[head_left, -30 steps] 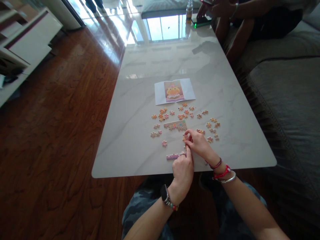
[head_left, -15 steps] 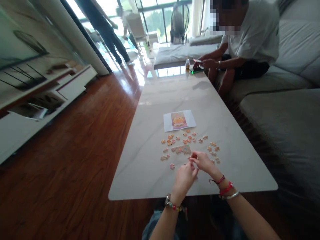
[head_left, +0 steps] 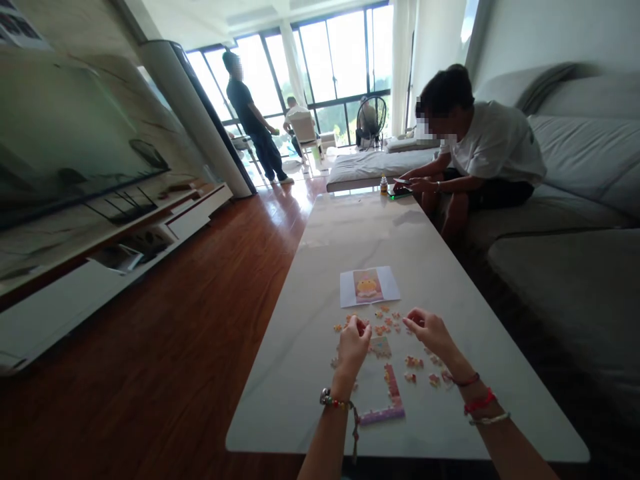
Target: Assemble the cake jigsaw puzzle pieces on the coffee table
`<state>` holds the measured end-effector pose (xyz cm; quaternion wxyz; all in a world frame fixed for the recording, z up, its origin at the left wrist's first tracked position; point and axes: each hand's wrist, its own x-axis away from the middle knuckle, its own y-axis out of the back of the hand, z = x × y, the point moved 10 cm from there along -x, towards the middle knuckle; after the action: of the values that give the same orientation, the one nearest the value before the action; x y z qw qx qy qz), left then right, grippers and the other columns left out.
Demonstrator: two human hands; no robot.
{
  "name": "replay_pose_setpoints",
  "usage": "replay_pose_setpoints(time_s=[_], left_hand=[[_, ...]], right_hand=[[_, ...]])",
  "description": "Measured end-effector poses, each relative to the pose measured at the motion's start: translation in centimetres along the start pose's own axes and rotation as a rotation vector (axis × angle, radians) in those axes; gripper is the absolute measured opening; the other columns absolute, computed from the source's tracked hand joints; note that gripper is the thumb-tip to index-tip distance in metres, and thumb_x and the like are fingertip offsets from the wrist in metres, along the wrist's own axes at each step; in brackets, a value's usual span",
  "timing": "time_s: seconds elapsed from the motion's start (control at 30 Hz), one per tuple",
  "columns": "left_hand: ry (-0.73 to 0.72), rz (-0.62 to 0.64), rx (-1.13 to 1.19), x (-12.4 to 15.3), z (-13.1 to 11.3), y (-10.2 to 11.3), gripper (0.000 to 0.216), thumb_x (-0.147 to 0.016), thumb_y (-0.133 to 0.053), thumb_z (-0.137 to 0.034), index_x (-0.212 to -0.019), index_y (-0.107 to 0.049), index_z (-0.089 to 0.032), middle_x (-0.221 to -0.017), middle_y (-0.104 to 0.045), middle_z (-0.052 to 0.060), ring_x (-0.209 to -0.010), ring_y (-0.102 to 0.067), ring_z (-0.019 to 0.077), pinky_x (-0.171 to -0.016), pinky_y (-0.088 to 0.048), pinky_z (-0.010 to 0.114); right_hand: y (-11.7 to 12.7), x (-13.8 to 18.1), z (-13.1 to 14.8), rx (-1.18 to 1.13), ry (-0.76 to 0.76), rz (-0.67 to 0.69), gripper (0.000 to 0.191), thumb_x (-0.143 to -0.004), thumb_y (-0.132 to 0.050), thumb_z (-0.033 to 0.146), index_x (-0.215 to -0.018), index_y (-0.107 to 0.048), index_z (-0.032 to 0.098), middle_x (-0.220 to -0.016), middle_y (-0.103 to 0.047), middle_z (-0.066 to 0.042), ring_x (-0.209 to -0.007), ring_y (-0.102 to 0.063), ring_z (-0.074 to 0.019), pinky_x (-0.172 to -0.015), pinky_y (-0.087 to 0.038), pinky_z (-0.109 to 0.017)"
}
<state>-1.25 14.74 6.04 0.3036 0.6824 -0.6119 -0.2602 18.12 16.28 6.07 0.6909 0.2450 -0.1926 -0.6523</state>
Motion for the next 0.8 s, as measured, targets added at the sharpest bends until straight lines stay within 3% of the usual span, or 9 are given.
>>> replay_pose_setpoints(time_s=[0.5, 0.8], left_hand=[[0.022, 0.013, -0.007, -2.5, -0.4, -1.6, 0.013, -0.075, -0.047, -0.028, -0.071, -0.05, -0.016, -0.065, -0.057, 0.0, -0.059, -0.05, 0.0095, -0.057, -0.034, 0.021], [0.005, -0.002, -0.005, -2.5, -0.8, -0.8, 0.013, -0.075, -0.047, -0.029, -0.07, -0.051, -0.017, -0.063, -0.057, 0.0, -0.059, -0.052, 0.01, -0.057, -0.034, 0.021]], right_hand=[[0.3, -2.5, -0.3, 0.032, 0.027, -0.011, 0.026, -0.071, -0.048, 0.042, -0.065, -0.057, 0.017, -0.056, -0.058, -0.001, -0.052, -0.051, -0.0123, -0.051, -0.037, -0.023], [0.1, -2.5, 0.1, 0.025, 0.042, -0.012, 0.025, -0.072, -0.049, 0.04, -0.065, -0.056, 0.017, -0.056, -0.058, -0.001, -0.052, -0.051, -0.0122, -0.051, -0.036, -0.023]])
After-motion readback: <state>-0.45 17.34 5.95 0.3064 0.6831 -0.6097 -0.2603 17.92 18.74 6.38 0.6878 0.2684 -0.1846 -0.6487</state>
